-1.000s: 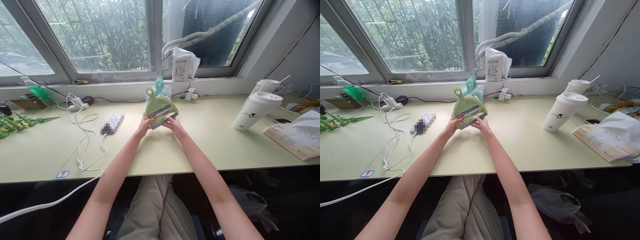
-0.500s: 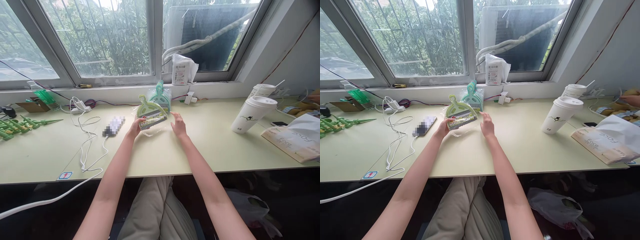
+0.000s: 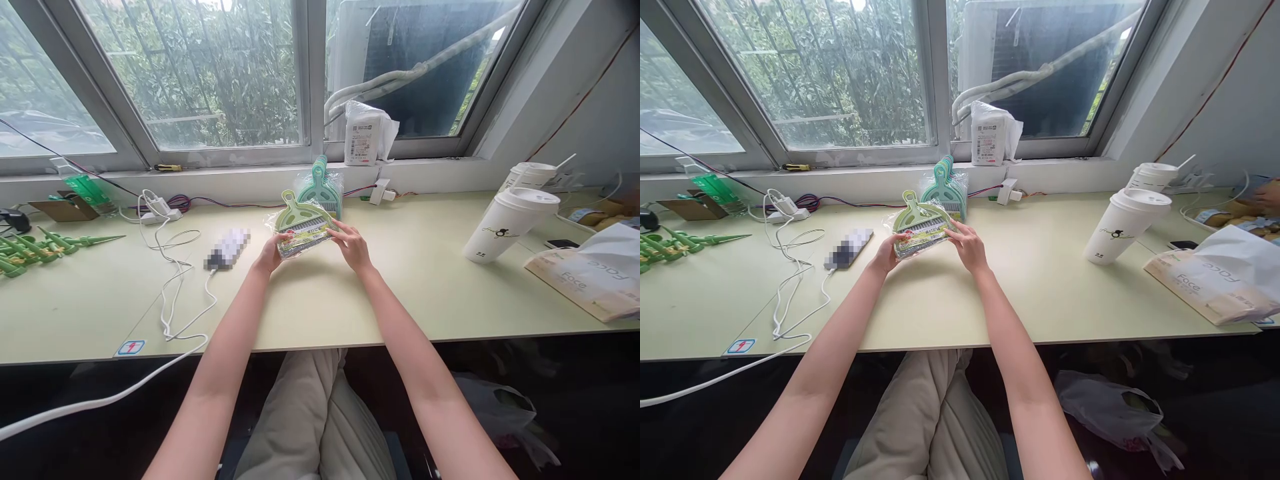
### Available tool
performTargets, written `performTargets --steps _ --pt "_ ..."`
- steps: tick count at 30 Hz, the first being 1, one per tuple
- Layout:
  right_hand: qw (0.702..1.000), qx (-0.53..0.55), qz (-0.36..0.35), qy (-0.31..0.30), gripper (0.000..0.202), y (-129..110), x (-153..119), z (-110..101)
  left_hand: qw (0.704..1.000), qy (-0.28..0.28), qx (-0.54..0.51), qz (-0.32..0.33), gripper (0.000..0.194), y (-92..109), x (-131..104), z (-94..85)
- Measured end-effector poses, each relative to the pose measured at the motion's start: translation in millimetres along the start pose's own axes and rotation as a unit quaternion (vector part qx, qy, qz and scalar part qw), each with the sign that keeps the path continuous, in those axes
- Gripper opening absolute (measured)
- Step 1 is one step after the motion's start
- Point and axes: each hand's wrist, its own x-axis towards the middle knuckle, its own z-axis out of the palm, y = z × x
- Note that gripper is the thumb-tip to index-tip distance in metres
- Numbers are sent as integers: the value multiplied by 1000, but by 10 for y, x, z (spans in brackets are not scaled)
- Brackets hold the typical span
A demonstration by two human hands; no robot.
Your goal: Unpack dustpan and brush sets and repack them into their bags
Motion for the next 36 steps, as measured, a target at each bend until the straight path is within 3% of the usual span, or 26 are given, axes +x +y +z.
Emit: performTargets --steps 4,7,11,14,17,21,23,26,28,30,33,36 --pt "1000 6 10 12 28 13 0 13 999 -22 31 -16 40 14 -27 -21" --pt "999 15 34 30 27 25 4 19 996 -73 50 -33 43 15 -49 -27" --pt "996 21 69 56 25 51 13 30 987 -139 82 -27 58 -3 -60 -27" --pt "993 25 86 75 22 65 16 39 982 -161 94 -7 73 -21 -56 -18" --pt "991 29 84 105 21 64 11 49 979 -176 101 -4 75 -33 -49 -3" --pt "983 86 84 140 15 72 4 80 979 -175 108 -3 76 -33 -53 6" --pt "971 155 132 126 32 98 10 109 978 -175 115 -3 77 -27 -63 6" --pt "925 285 248 51 58 159 31 152 976 -175 128 2 69 -17 -78 9" --pt "887 359 290 5 56 197 45 169 977 -169 126 7 61 -17 -77 16" --pt "866 400 299 1 49 220 55 172 978 -169 118 19 58 -32 -59 25" --pt "868 380 315 55 45 232 56 162 975 -161 132 74 62 -93 8 32" --pt "889 312 323 92 38 229 40 163 969 -100 172 148 60 -183 107 26"
